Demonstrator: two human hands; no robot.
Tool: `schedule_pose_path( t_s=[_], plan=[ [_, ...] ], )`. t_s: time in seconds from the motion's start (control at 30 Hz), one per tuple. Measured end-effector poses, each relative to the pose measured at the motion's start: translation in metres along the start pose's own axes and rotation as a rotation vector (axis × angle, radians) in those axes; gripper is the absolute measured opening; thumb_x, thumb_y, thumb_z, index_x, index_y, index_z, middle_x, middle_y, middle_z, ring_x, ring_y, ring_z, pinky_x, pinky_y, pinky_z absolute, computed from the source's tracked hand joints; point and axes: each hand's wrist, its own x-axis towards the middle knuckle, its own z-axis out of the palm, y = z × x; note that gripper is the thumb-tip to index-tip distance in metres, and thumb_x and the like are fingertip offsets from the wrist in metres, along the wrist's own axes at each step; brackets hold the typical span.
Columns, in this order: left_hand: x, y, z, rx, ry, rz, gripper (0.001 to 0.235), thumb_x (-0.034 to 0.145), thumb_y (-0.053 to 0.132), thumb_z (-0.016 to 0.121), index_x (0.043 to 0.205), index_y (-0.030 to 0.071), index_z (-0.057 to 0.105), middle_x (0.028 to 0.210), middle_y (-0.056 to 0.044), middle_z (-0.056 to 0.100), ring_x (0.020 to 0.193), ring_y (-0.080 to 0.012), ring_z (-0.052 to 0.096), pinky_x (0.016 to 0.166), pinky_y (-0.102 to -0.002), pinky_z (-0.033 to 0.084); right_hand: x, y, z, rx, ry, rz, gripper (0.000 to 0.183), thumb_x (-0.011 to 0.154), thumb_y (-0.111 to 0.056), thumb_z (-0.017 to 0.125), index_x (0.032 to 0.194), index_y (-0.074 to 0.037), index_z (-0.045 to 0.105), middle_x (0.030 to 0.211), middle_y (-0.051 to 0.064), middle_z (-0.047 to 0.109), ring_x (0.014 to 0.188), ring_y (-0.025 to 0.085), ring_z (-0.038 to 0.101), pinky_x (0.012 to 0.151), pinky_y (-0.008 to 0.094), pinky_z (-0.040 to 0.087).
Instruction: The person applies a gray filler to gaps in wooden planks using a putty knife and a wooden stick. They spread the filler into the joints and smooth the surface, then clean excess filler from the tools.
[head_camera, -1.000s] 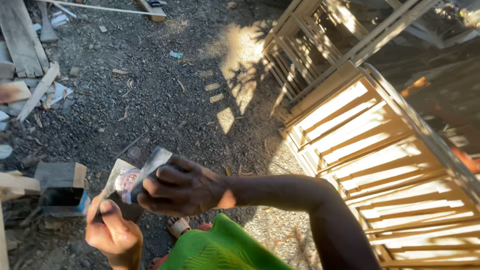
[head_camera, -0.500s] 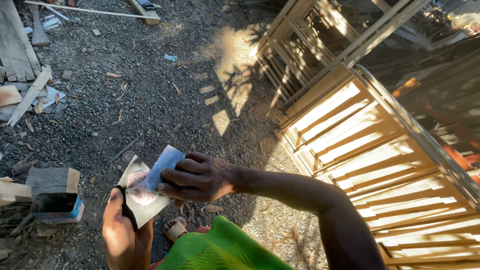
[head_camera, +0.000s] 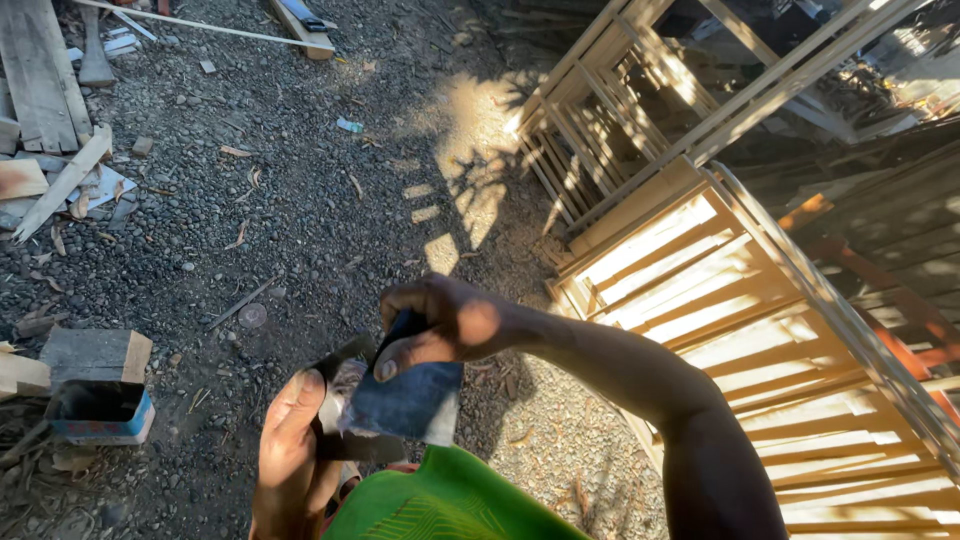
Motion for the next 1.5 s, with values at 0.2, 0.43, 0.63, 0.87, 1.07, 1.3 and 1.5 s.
schedule_pose_path(
  t_s=[0.2,0.43,0.63,0.87,1.07,1.3,1.5],
  plan=[
    [0.002,-0.008,-0.019,-0.088,-0.113,-0.037,0.037,0.112,0.032,0.058,0.115,-0.004,0.067,0.089,-0.014,0.077,0.051,-0.0098,0.061,0.033,-0.02,0.044,-0.006,0.017,0.011,0.155,-0.056,0.186,0.052,0.078,-0.058,0.078,0.091,-0.009,0.067,0.079,0.003,0.068,0.068,0.015,0.065,0.055,0.032,0.052],
    [0.007,-0.013,-0.056,-0.101,-0.016,-0.034,0.037,0.105,0.031,0.048,0.123,0.002,0.063,0.099,-0.009,0.073,0.082,-0.0187,0.071,0.073,-0.035,0.059,-0.02,0.069,0.028,0.153,0.086,0.208,0.059,0.08,-0.064,0.077,0.098,-0.009,0.066,0.09,-0.002,0.069,0.08,0.013,0.067,0.067,0.035,0.06],
    [0.016,-0.036,-0.07,-0.083,-0.093,-0.084,0.037,0.107,0.026,0.047,0.123,-0.004,0.06,0.106,-0.016,0.071,0.091,-0.0243,0.07,0.082,-0.04,0.057,-0.006,0.126,0.085,0.443,0.074,-0.022,0.044,0.083,-0.045,0.083,0.089,-0.009,0.06,0.075,-0.001,0.061,0.06,0.012,0.059,0.049,0.031,0.053],
    [0.047,0.003,-0.04,0.031,0.115,0.214,0.037,0.109,0.026,0.04,0.117,-0.005,0.059,0.104,-0.018,0.069,0.089,-0.0274,0.069,0.08,-0.042,0.057,-0.015,0.13,0.064,0.374,0.648,-0.013,0.022,0.09,-0.021,0.08,0.092,-0.005,0.065,0.076,0.005,0.066,0.061,0.012,0.06,0.049,0.028,0.049],
    [0.112,-0.004,0.034,-0.06,0.158,0.483,0.026,0.109,0.021,0.049,0.107,-0.003,0.059,0.095,-0.011,0.068,0.082,-0.0181,0.066,0.076,-0.035,0.056,-0.008,0.065,0.03,-0.073,1.218,-0.22,0.016,0.099,-0.011,0.067,0.111,-0.001,0.07,0.095,0.012,0.073,0.077,0.018,0.07,0.062,0.031,0.056],
    [0.119,-0.008,0.024,-0.087,0.116,0.533,0.03,0.116,0.023,0.053,0.107,-0.005,0.057,0.092,-0.007,0.058,0.074,-0.0112,0.053,0.065,-0.028,0.044,0.006,0.104,0.049,-0.678,1.042,-0.694,0.018,0.1,-0.013,0.065,0.112,-0.001,0.071,0.096,0.012,0.074,0.081,0.019,0.072,0.068,0.032,0.058],
    [0.1,0.018,0.03,0.072,0.226,0.696,0.026,0.108,0.023,0.053,0.11,-0.002,0.059,0.102,-0.008,0.067,0.093,-0.0123,0.062,0.089,-0.029,0.05,-0.015,0.107,0.02,-0.025,1.286,-0.387,0.019,0.102,-0.014,0.063,0.113,-0.001,0.071,0.098,0.012,0.074,0.085,0.019,0.074,0.073,0.033,0.06]
  ],
)
